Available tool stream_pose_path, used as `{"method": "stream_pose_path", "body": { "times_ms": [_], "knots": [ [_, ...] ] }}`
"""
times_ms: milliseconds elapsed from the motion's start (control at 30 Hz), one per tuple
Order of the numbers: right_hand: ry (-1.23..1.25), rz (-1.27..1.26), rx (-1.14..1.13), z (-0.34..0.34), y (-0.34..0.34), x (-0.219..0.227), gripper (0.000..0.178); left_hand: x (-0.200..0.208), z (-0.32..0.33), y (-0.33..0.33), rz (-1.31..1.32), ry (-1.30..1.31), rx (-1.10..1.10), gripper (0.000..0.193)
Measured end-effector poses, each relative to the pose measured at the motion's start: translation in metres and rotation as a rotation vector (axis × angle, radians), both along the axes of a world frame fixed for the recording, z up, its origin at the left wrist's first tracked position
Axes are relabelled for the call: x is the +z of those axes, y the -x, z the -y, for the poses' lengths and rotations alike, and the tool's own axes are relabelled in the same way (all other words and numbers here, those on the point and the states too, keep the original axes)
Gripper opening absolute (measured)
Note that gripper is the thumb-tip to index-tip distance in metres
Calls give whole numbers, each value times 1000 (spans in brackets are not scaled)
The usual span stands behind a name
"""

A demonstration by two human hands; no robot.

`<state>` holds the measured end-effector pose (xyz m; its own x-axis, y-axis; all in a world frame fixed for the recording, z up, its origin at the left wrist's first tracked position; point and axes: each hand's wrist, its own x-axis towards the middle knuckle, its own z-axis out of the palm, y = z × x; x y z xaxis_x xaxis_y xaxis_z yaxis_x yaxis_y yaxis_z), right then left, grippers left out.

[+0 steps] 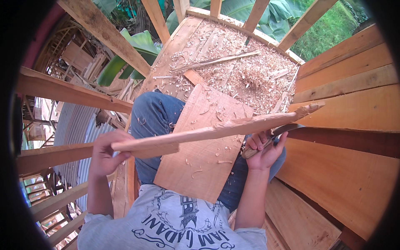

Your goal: The person sits cross-legged and uses a curved knife to shave and shape a rectangular piece of wood held between their legs. They repeatedly scrape the surface to remove thin shavings and refine the edges of the wood.

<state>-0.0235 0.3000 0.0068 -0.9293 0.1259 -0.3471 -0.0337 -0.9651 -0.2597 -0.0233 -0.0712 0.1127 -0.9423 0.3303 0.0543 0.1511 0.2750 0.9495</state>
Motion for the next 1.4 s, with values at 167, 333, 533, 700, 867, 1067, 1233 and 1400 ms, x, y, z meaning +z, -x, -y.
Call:
{"method": "stream_pose_path", "body": {
  "times_ms": [167,333,533,700,867,1067,1233,1400],
  "knots": [
    [11,-104,90,2,-20,-10,58,-4,18,13,-100,-148,234,31],
    [-133,-157,94,0,-43,-18,68,4,34,47,-170,-303,288,35],
    [-143,-59,89,-15,-62,-24,92,50,53,100,-382,-477,95,24],
    [-276,-58,329,-19,-79,-33,105,93,45,132,-550,-502,-51,21],
    [-142,-57,620,-4,-71,-16,81,112,25,168,-798,-259,65,38],
    [63,-81,547,29,-82,-9,93,111,-21,200,-859,-159,-4,38],
    [-82,-17,464,44,-98,-23,86,101,-45,207,-727,-108,124,38],
    [-60,-59,370,56,-96,-25,79,31,-73,147,-143,-349,406,57]
  ]
}}
